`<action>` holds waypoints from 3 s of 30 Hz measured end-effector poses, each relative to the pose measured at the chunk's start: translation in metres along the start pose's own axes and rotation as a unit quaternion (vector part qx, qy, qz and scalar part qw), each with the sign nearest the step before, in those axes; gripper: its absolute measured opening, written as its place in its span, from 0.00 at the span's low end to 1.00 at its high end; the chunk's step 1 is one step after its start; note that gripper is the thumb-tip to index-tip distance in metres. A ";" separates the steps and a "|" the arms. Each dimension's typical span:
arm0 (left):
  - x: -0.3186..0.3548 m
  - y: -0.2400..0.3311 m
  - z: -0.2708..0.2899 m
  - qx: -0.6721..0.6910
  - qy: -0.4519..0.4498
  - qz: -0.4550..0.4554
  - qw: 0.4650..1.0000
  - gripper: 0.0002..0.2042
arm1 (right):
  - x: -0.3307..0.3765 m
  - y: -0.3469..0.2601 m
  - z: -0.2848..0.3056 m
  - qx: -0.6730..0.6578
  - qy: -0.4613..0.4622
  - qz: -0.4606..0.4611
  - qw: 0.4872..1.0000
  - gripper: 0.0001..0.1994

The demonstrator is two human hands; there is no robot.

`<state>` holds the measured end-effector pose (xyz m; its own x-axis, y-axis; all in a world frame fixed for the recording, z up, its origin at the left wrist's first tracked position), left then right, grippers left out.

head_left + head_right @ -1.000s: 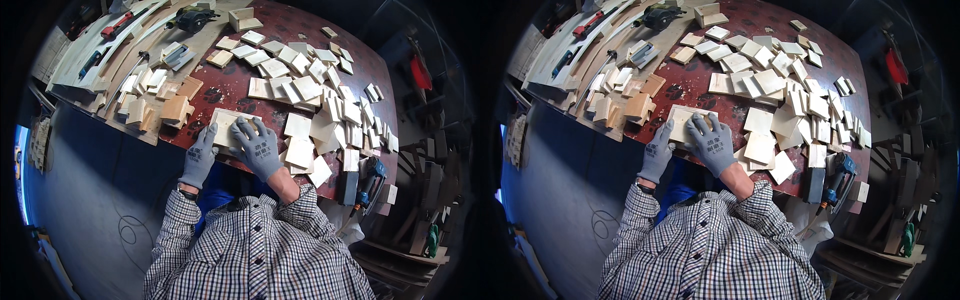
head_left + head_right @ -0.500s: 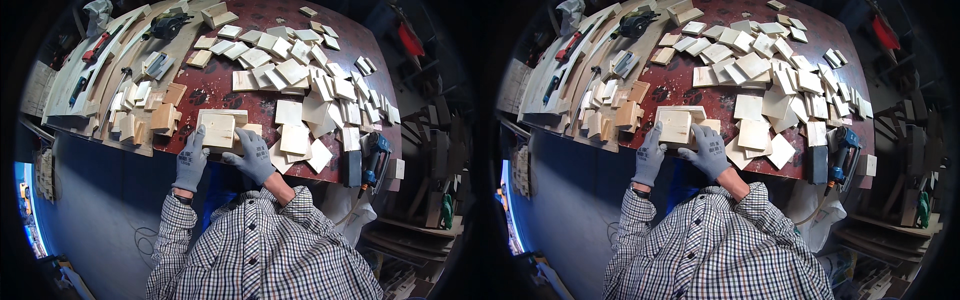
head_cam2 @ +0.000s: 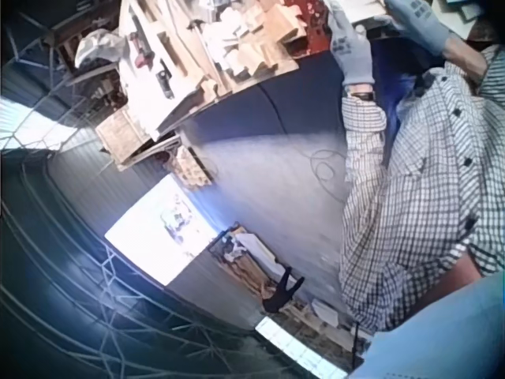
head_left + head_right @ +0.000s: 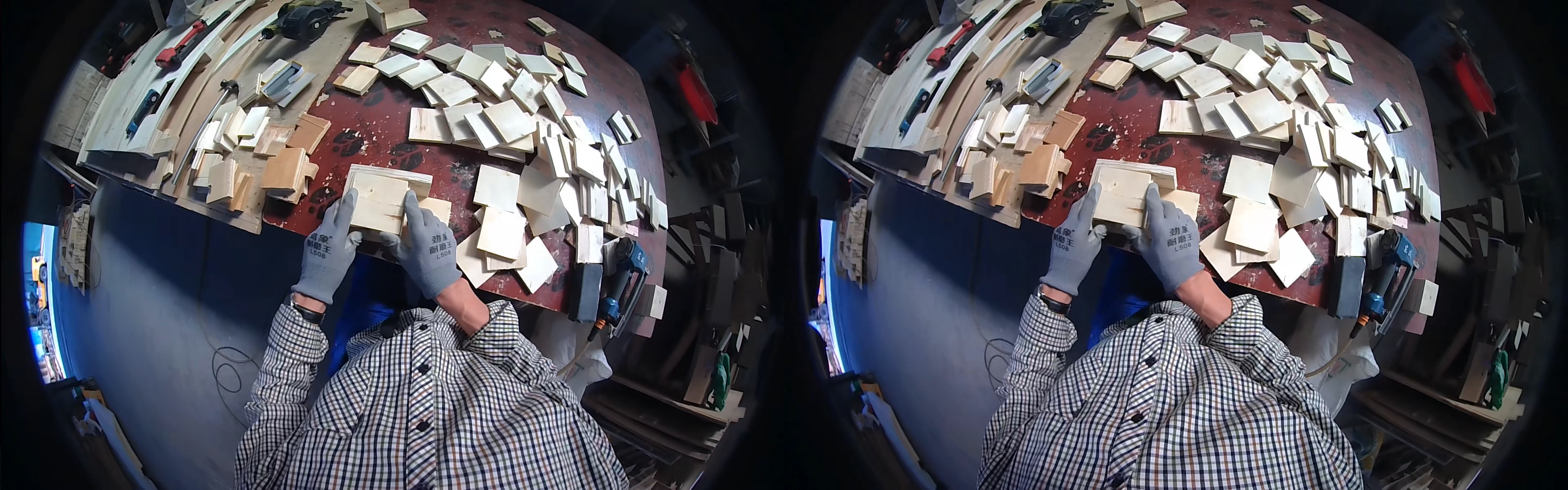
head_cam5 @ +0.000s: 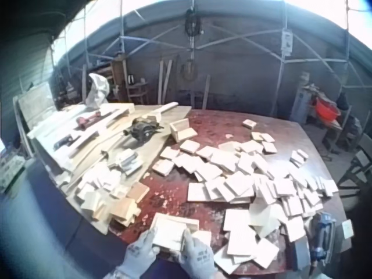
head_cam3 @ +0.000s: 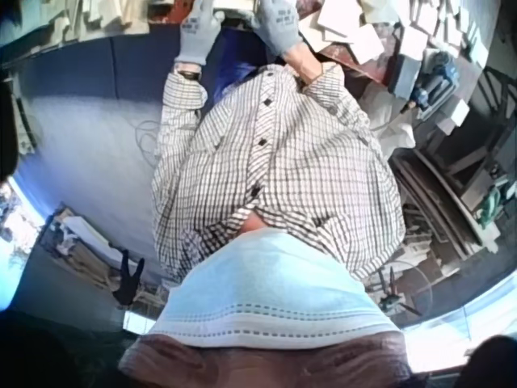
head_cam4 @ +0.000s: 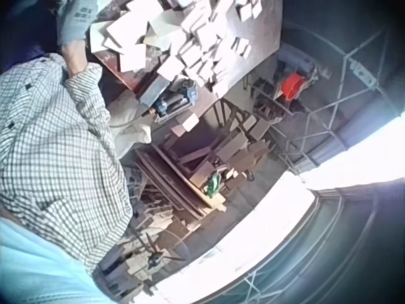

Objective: The person assembles small wooden boxes by hand, fitting pre-cut pieces together and using a nail gun to fasten them. They then sand the assembled boxes with a sanding block.

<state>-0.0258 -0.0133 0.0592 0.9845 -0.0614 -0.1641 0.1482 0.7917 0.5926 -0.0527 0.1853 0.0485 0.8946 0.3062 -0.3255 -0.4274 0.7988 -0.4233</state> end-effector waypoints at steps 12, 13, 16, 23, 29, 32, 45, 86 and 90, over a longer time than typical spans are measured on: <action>-0.005 0.001 0.007 0.007 0.007 -0.032 0.999 0.32 | 0.008 0.012 -0.008 -0.088 -0.008 -0.022 0.996 0.46; -0.006 0.000 0.007 0.008 0.014 -0.040 0.999 0.31 | 0.008 0.011 -0.007 -0.080 -0.013 -0.023 0.996 0.46; -0.006 -0.002 0.006 0.009 0.022 -0.052 0.998 0.30 | 0.005 0.008 -0.002 -0.068 0.005 -0.010 0.998 0.47; -0.008 0.001 0.007 0.021 -0.019 -0.011 1.000 0.34 | 0.010 0.023 0.004 -0.125 -0.023 0.008 0.992 0.46; -0.016 0.005 0.014 -0.166 0.004 -0.117 0.979 0.52 | 0.027 0.036 0.020 -0.140 -0.018 -0.038 0.989 0.41; -0.030 0.034 0.019 -0.231 -0.039 -0.184 0.955 0.57 | 0.039 0.040 0.025 -0.111 0.004 -0.041 0.993 0.34; -0.039 0.030 -0.009 -0.250 -0.125 -0.210 0.937 0.50 | 0.063 0.052 0.013 -0.078 0.122 0.020 0.989 0.26; -0.038 0.035 0.009 -0.184 -0.145 -0.217 0.948 0.45 | 0.028 0.030 0.011 -0.072 0.063 -0.036 0.995 0.28; -0.037 0.028 0.013 -0.204 -0.151 -0.233 0.939 0.45 | 0.026 0.027 -0.008 -0.005 0.086 0.015 0.996 0.25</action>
<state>-0.0565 0.0033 0.0917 0.8131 -0.5787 -0.0635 0.5810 0.7997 0.1513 -0.0422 0.2110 0.0221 0.8468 0.2356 -0.4769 -0.4549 0.7855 -0.4196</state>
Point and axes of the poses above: each hand's wrist, its own x-axis away from the middle knuckle, its own z-axis out of the back of the hand, y = z × x, the point moved 3 cm from there along -x, towards the middle knuckle, and after that the axes turned 6 degrees about x, right-handed, at the moved point
